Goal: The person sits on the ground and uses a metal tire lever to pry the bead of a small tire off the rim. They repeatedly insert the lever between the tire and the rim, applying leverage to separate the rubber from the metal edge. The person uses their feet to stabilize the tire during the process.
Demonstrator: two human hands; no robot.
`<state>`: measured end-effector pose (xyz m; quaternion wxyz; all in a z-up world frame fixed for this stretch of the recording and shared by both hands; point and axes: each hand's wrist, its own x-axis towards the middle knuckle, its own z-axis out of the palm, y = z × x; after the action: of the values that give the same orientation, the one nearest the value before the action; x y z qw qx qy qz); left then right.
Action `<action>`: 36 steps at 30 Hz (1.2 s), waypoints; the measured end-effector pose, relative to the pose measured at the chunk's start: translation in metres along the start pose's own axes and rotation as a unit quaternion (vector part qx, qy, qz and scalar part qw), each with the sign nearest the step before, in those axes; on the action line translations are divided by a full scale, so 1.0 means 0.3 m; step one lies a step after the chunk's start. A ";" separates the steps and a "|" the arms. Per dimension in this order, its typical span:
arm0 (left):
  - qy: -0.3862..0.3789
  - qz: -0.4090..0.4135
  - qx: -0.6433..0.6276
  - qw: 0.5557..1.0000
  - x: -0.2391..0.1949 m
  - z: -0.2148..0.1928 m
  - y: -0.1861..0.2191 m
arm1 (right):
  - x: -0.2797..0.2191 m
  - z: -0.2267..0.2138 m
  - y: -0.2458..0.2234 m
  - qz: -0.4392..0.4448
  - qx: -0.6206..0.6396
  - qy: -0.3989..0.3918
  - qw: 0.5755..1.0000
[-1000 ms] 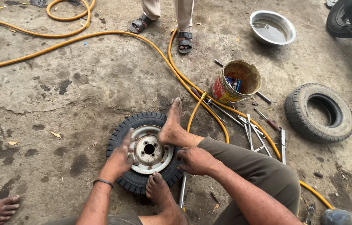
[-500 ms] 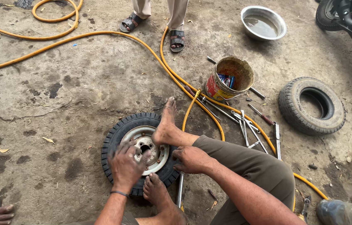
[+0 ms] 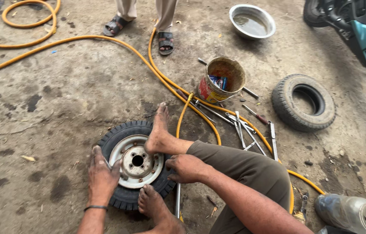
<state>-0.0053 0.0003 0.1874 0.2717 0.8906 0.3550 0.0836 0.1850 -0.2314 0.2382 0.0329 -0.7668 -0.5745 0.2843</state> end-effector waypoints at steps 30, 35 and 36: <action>-0.132 -0.115 -0.057 0.983 0.024 0.011 -0.132 | -0.001 0.023 0.011 -0.009 0.004 0.002 1.000; -0.006 0.044 0.147 0.988 0.020 0.055 -0.103 | 0.000 0.031 -0.002 -0.010 -0.005 -0.006 1.000; 0.070 0.073 0.189 0.977 -0.018 0.084 -0.048 | 0.006 0.028 -0.006 -0.006 -0.009 -0.009 1.000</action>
<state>-0.0090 -0.0054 0.1586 0.0665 0.9412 0.3167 0.0968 0.1799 -0.2313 0.2312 0.0228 -0.7608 -0.5820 0.2861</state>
